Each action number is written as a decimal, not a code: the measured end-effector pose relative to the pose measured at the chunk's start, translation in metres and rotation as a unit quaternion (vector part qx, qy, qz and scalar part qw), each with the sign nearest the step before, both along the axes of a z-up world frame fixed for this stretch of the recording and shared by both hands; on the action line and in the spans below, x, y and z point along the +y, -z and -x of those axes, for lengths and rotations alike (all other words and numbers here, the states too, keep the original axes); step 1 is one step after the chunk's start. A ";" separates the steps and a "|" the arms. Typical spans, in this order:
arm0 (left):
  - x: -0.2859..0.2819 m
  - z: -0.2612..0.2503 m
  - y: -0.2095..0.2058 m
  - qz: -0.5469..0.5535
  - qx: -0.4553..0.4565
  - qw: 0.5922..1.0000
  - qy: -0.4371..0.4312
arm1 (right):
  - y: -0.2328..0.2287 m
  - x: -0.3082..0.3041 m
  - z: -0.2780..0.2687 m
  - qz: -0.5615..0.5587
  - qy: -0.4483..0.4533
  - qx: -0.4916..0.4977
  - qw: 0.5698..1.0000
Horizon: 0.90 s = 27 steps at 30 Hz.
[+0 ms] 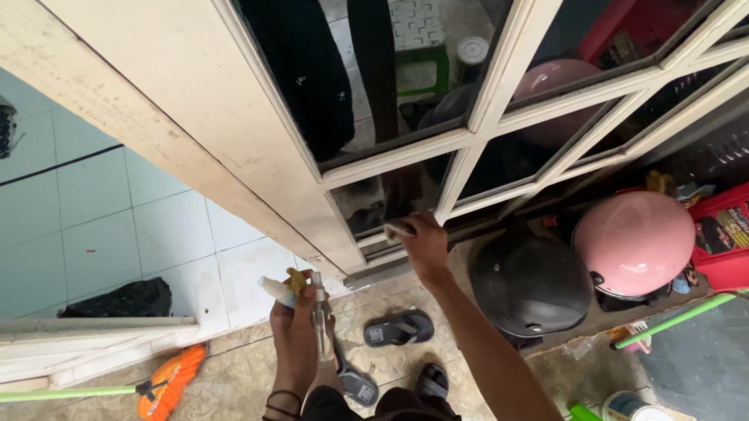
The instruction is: The person sprays glass cleaner on a multi-pane glass door and wipes each pane with a cloth, moving systematically across the panes. The person holds the spray bottle in one hand and the cloth in the other, repeatedly spraying and wiping the glass surfaces.
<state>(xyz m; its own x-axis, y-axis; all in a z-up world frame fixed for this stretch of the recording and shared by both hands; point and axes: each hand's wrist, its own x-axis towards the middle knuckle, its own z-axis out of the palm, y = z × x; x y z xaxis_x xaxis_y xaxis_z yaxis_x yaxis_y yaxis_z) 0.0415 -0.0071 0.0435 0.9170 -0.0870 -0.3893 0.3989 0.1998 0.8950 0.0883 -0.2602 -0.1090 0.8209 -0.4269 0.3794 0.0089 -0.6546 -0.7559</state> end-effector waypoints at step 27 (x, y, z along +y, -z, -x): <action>0.006 0.006 0.002 0.008 0.013 0.999 -0.050 | 0.019 0.051 -0.011 0.010 -0.086 -0.041 0.995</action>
<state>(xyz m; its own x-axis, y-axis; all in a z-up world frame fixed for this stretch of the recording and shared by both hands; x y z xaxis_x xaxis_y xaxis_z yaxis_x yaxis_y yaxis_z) 0.0360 -0.0014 0.0414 0.9109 -0.0020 -0.4127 0.3996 0.2549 0.8806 0.0989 -0.2092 -0.1283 0.8473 -0.2752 0.4543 0.1820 -0.6532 -0.7350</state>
